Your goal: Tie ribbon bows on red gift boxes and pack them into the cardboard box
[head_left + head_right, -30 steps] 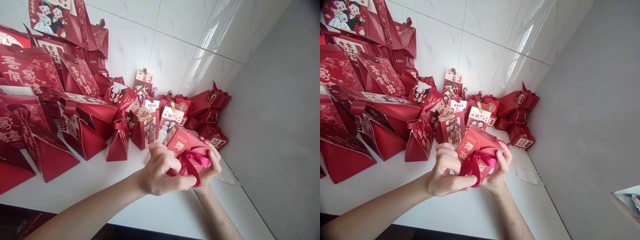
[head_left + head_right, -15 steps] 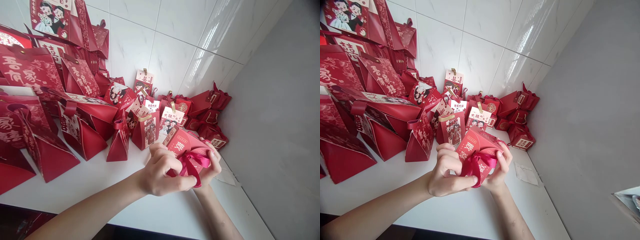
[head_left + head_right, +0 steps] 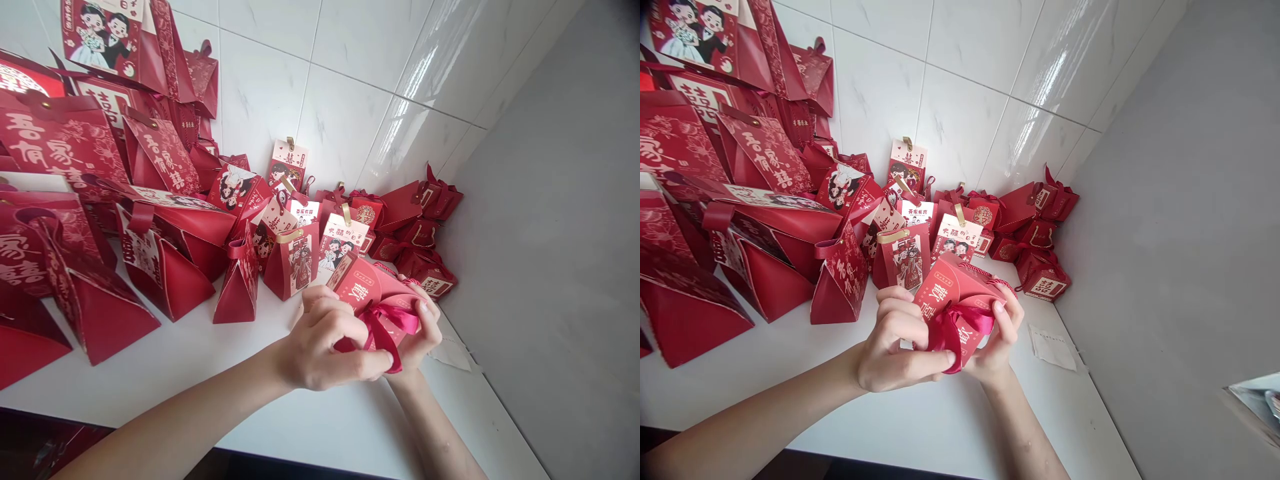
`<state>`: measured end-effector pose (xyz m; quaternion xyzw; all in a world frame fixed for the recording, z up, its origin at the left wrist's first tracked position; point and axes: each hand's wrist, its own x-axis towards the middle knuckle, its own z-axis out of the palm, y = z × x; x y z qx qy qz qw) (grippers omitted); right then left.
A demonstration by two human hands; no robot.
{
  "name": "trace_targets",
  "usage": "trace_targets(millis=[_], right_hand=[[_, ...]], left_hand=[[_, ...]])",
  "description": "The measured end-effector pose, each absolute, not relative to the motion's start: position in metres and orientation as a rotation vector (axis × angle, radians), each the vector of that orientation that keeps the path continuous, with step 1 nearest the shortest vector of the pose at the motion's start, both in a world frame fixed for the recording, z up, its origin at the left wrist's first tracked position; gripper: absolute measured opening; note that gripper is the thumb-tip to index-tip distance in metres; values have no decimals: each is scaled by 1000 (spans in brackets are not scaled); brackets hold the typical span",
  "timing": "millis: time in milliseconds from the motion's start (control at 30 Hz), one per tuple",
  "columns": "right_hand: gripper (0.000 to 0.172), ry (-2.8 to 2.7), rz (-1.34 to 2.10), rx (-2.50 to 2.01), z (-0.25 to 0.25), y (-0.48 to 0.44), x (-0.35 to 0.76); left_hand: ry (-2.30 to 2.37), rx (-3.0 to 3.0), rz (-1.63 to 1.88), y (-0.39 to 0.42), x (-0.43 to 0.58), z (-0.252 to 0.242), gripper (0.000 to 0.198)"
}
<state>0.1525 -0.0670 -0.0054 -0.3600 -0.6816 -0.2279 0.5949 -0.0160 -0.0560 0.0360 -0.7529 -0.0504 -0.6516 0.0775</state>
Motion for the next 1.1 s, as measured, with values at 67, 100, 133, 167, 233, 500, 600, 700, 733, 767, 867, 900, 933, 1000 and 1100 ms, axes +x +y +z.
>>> trace_targets(millis=[67,100,133,167,233,500,600,700,733,767,867,900,933,1000,1100], right_hand=[[79,-1622,-530,-799,-2,-67,153],[81,-1643,-519,-785,0,-67,153],[82,-1669,-491,-800,2,-67,153],[83,-1693,-455,-813,2,-67,153],[85,-1732,-370,-828,1,-67,154],[74,-1433,439,-941,0,-68,144],[58,-1088,1010,-884,10,-67,140],[58,-777,1492,-838,16,-67,143],[56,-710,1581,-823,16,-67,144],[53,-665,1641,-799,16,-68,146],[46,-610,1718,-714,13,-68,150],[44,-609,1735,-698,13,-68,150],[43,-616,1750,-690,14,-69,149],[43,-641,1774,-685,16,-70,148],[45,-658,1788,-715,18,-71,147]], left_hand=[[-216,-2310,-2072,-55,-14,38,4],[-275,-2344,-2160,-54,-13,39,5],[-341,-2378,-2253,-53,-12,40,6],[-404,-2403,-2351,-51,-11,40,7],[-566,-2442,-2541,-46,-10,43,9],[-1386,-2496,-2822,-14,-12,36,8],[-1456,-2745,-2673,-9,-10,30,18],[-1469,-2943,-2612,-11,-9,28,23],[-1467,-2970,-2609,-12,-8,29,24],[-1456,-2989,-2610,-12,-8,29,25],[-1395,-3012,-2587,-13,-9,29,27],[-1380,-3006,-2576,-13,-10,29,27],[-1365,-3000,-2566,-13,-10,29,28],[-1337,-2993,-2542,-13,-10,29,28],[-1311,-2992,-2513,-14,-11,29,28]])
